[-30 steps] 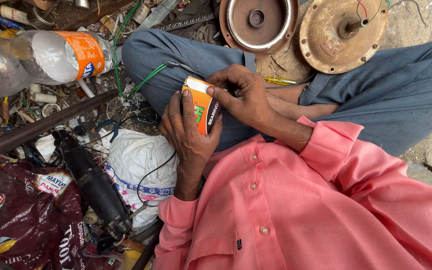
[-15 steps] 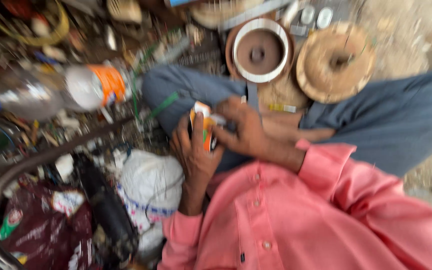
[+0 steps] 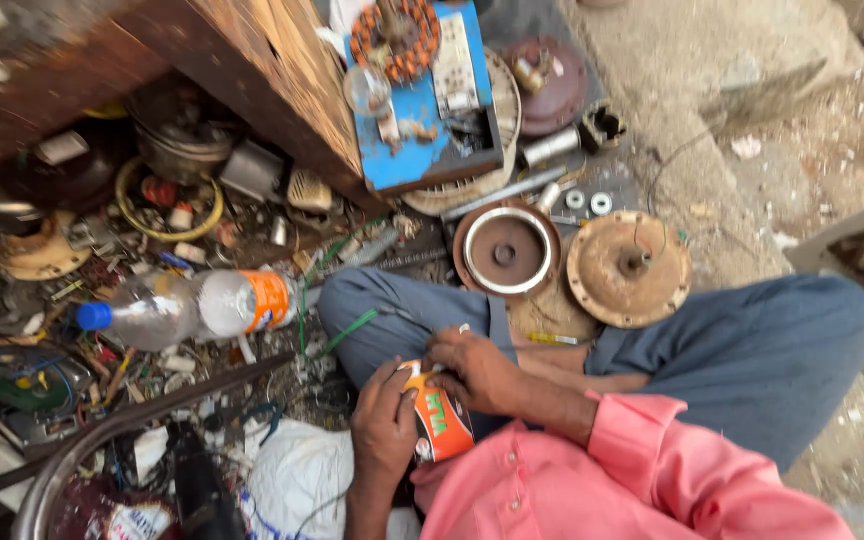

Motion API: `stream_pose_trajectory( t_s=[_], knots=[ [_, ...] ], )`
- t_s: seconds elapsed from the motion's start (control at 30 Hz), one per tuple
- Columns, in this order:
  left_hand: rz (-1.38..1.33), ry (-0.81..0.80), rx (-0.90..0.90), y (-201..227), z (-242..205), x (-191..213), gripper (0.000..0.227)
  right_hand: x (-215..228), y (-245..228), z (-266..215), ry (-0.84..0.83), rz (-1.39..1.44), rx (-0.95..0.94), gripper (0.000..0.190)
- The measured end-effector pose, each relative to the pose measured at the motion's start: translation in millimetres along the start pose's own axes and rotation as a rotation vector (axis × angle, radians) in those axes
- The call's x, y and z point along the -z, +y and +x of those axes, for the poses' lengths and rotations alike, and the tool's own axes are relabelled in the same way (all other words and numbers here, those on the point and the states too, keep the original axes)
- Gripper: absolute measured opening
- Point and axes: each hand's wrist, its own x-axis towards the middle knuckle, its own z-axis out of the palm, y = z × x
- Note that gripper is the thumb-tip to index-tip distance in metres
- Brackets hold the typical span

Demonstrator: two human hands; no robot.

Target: The person opens a box of bearings and removes a bearing. They then use a hammer to strike the edge of a motor rotor, attempting to remove a component. The person handles the rotor and hammer throughout the clip.

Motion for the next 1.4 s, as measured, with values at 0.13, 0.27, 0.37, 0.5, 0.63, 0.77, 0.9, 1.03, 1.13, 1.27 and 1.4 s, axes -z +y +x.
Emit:
stream_pose_trajectory(
  t_s=[0.13, 0.27, 0.37, 0.5, 0.63, 0.77, 0.9, 1.03, 1.13, 1.27, 1.4],
  knots=[
    [-0.105, -0.021, 0.029, -16, 4, -1, 0.03, 4, -4, -6, -0.023, 0.017, -0.025, 0.021],
    [-0.242, -0.048, 0.22, -9, -16, -6, 0.015, -1, -7, -26, -0.058, 0.056, -0.041, 0.023],
    [-0.272, -0.007, 0.208, -5, -24, -11, 0.013, -1, -7, -33, -0.124, 0.055, -0.073, 0.017],
    [-0.248, -0.012, 0.126, -18, -39, -15, 0.028, -3, -2, -35, -0.112, 0.033, -0.042, 0.021],
    [-0.368, -0.091, 0.165, -26, -63, -10, 0.045, 5, -5, -47, -0.192, 0.013, -0.008, 0.059],
    [-0.517, -0.354, 0.31, -29, -75, 19, 0.072, 9, -19, -35, -0.301, -0.084, -0.004, 0.07],
    [-0.525, -0.452, 0.622, -16, -96, 13, 0.083, 1, -32, -21, -0.288, -0.17, -0.081, 0.048],
    [-0.627, -0.247, 0.689, -11, -105, -14, 0.068, 2, -39, -16, -0.255, -0.152, -0.114, 0.045],
    [-0.868, -0.223, 0.839, -7, -104, -23, 0.062, 7, -44, -14, -0.322, -0.24, -0.148, 0.05],
    [-0.602, -0.221, 0.58, -9, -88, -13, 0.05, 6, -37, -5, -0.474, -0.272, -0.28, 0.068],
    [-0.585, -0.346, 0.521, -8, -80, 5, 0.052, 2, -16, -16, -0.513, -0.133, -0.367, 0.066]
  ],
)
